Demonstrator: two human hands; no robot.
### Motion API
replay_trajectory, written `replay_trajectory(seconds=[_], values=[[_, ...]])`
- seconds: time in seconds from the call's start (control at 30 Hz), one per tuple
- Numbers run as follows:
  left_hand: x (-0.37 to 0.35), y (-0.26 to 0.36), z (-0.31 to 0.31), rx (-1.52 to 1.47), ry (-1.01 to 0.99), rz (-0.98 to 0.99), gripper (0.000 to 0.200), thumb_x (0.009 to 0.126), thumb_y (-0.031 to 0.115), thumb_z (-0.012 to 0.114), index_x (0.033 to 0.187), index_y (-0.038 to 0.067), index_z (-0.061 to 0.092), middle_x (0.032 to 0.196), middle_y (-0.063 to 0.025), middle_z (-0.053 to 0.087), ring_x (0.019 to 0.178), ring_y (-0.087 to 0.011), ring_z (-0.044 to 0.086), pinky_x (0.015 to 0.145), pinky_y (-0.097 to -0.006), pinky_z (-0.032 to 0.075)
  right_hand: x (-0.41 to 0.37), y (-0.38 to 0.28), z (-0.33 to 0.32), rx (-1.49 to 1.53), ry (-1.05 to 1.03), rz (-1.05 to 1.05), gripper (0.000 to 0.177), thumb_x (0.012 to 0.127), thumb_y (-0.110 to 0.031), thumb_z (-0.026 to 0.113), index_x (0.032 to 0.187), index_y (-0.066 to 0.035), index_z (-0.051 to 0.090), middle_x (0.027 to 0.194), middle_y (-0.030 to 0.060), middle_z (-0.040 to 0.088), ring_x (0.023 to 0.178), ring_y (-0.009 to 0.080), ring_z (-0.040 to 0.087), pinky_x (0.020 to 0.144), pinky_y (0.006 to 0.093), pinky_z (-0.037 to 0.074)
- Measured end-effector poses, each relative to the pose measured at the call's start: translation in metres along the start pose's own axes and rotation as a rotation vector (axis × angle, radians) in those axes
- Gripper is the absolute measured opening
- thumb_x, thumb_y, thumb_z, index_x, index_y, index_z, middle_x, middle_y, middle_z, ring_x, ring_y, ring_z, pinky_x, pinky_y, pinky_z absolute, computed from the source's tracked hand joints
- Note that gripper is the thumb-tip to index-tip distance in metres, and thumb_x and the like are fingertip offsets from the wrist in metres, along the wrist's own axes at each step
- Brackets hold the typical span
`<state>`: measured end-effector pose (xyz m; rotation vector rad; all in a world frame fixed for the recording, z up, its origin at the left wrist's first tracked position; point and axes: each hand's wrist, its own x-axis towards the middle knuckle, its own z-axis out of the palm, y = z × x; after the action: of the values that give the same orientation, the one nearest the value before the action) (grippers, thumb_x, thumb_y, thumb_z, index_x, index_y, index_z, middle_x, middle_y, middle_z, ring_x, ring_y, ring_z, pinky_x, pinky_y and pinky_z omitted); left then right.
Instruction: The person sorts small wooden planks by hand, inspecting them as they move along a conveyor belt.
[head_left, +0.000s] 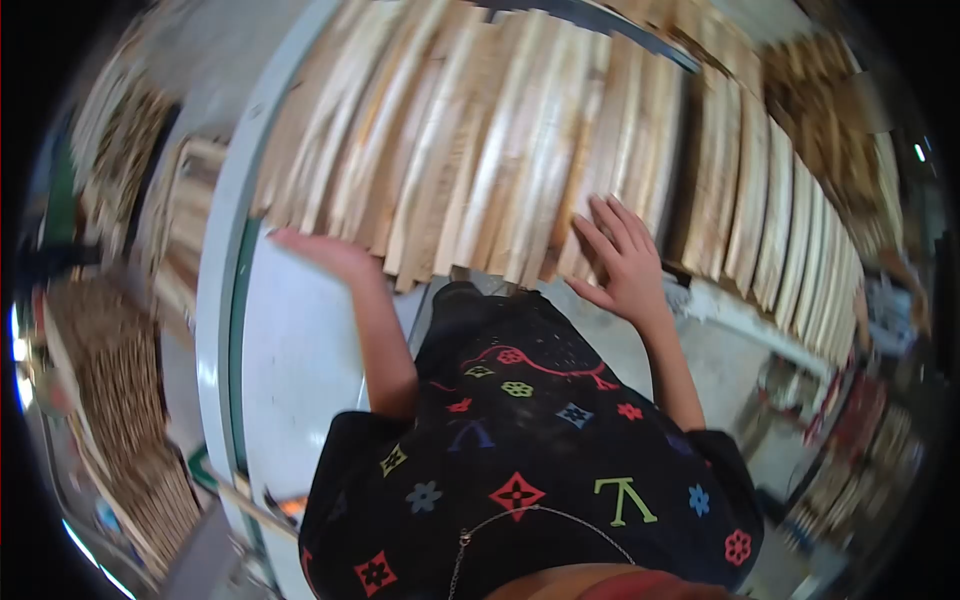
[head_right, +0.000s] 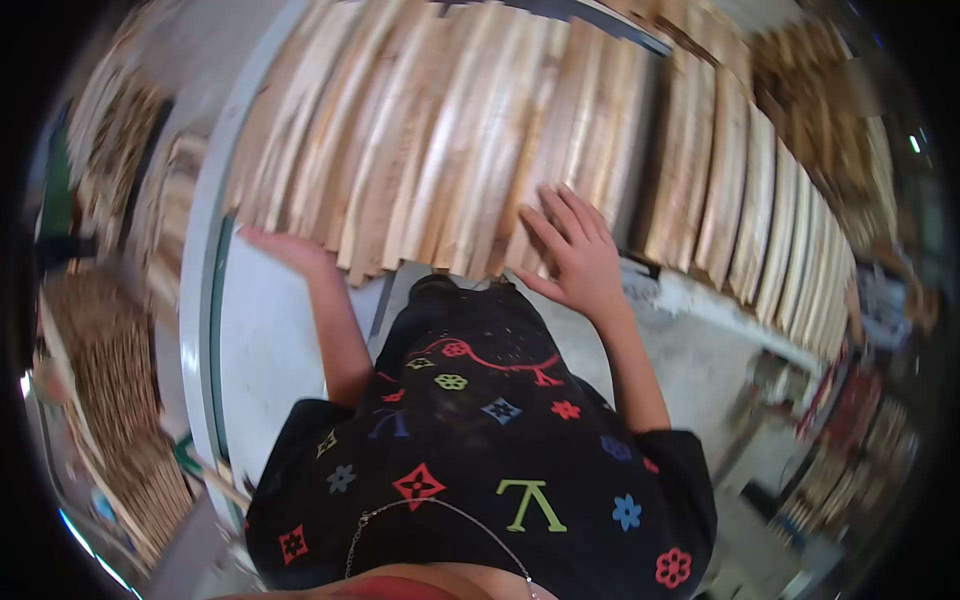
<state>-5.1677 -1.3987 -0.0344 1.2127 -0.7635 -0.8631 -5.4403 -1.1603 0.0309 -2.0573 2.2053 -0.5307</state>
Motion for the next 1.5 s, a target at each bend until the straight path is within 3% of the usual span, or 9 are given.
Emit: replay_trajectory(seconds=[0.17, 0.27, 0.37, 0.57, 0.7, 0.83, 1.03, 1.27, 1.5], values=[[-0.013, 0.010, 0.001, -0.354, -0.162, -0.260, 0.077, 0.103, 0.058, 0.025, 0.153, 0.000, 0.026, 0.158, -0.0169, 0.028, 0.142, -0.0315, 0.035, 0.119, -0.0424, 0.025, 0.003, 0.006, 0.005, -0.042, -0.019, 0.037, 0.073, 0.078, -0.049, 0.070, 0.140, -0.014, 0.052, 0.148, 0.0168, 0.045, 0.138, 0.0390, 0.040, 0.114, 0.0517, 0.031], [-0.050, 0.005, -0.016, -0.016, 0.101, -0.119, 0.069, 0.106, 0.046, 0.025, 0.151, -0.005, 0.025, 0.156, -0.0211, 0.030, 0.146, -0.0320, 0.027, 0.122, -0.0395, 0.019, 0.003, -0.014, 0.007, 0.025, 0.008, 0.059, 0.080, 0.080, -0.064, 0.067, 0.144, -0.019, 0.050, 0.149, 0.0177, 0.043, 0.140, 0.0405, 0.037, 0.115, 0.0529, 0.028], [-0.103, 0.037, -0.011, 0.363, -0.269, 0.269, 0.062, 0.108, 0.039, 0.022, 0.153, -0.004, 0.023, 0.159, -0.0205, 0.024, 0.147, -0.0322, 0.025, 0.123, -0.0393, 0.017, 0.004, -0.019, 0.013, -0.037, 0.041, 0.077, 0.085, 0.078, -0.071, 0.063, 0.143, -0.019, 0.050, 0.149, 0.0181, 0.043, 0.139, 0.0410, 0.038, 0.115, 0.0526, 0.028], [-0.094, 0.029, 0.014, 0.225, -0.121, 0.108, 0.069, 0.107, 0.049, 0.018, 0.157, 0.002, 0.012, 0.163, -0.0184, 0.013, 0.149, -0.0320, 0.018, 0.123, -0.0411, 0.018, -0.004, 0.001, 0.017, 0.054, 0.193, 0.037, 0.075, 0.080, -0.069, 0.062, 0.128, -0.011, 0.061, 0.137, 0.0161, 0.055, 0.132, 0.0350, 0.048, 0.111, 0.0488, 0.034], [-0.069, -0.015, -0.018, 0.220, -0.169, 0.170, 0.074, 0.105, 0.056, 0.018, 0.158, 0.004, 0.008, 0.163, -0.0186, 0.012, 0.148, -0.0323, 0.019, 0.122, -0.0424, 0.020, -0.006, 0.056, -0.030, -0.053, 0.642, 0.453, 0.058, 0.084, -0.044, 0.070, 0.124, -0.003, 0.059, 0.129, 0.0183, 0.057, 0.119, 0.0363, 0.054, 0.098, 0.0506, 0.043], [-0.112, 0.013, -0.060, 0.443, -0.396, 0.184, 0.061, 0.107, 0.038, 0.036, 0.153, 0.001, 0.022, 0.155, -0.0199, 0.026, 0.141, -0.0298, 0.033, 0.115, -0.0405, 0.030, -0.013, 0.140, -0.009, -0.243, 0.572, 0.784, 0.070, 0.081, -0.041, 0.073, 0.135, -0.003, 0.049, 0.139, 0.0299, 0.044, 0.132, 0.0469, 0.039, 0.101, 0.0529, 0.042], [-0.158, -0.001, -0.096, 0.701, -1.568, -0.128, 0.028, 0.097, 0.022, 0.060, 0.116, 0.002, 0.065, 0.092, -0.0120, 0.069, 0.078, -0.0197, 0.066, 0.074, -0.0341, 0.052, 0.023, 0.152, -0.004, -0.241, 0.442, 0.995, 0.075, 0.080, -0.037, 0.073, 0.141, -0.006, 0.043, 0.142, 0.0276, 0.040, 0.136, 0.0460, 0.034, 0.098, 0.0593, 0.041], [-0.216, -0.094, -0.056, 0.736, -2.235, -0.254, 0.042, 0.097, 0.038, 0.058, 0.119, 0.002, 0.064, 0.092, -0.0163, 0.069, 0.087, -0.0255, 0.068, 0.081, -0.0333, 0.052, 0.014, 0.145, 0.002, -0.290, 0.492, 0.927, 0.059, 0.082, -0.028, 0.072, 0.132, -0.009, 0.049, 0.139, 0.0238, 0.044, 0.123, 0.0441, 0.044, 0.089, 0.0589, 0.043], [-0.330, -0.074, -0.022, -0.264, -1.651, -1.719, 0.078, 0.098, 0.067, 0.033, 0.147, 0.006, 0.040, 0.141, -0.0131, 0.052, 0.132, -0.0281, 0.048, 0.110, -0.0446, 0.039, -0.096, -0.001, 0.015, -0.233, 0.441, 0.878, 0.059, 0.082, -0.029, 0.071, 0.135, -0.012, 0.050, 0.139, 0.0209, 0.045, 0.119, 0.0428, 0.046, 0.096, 0.0535, 0.042]])
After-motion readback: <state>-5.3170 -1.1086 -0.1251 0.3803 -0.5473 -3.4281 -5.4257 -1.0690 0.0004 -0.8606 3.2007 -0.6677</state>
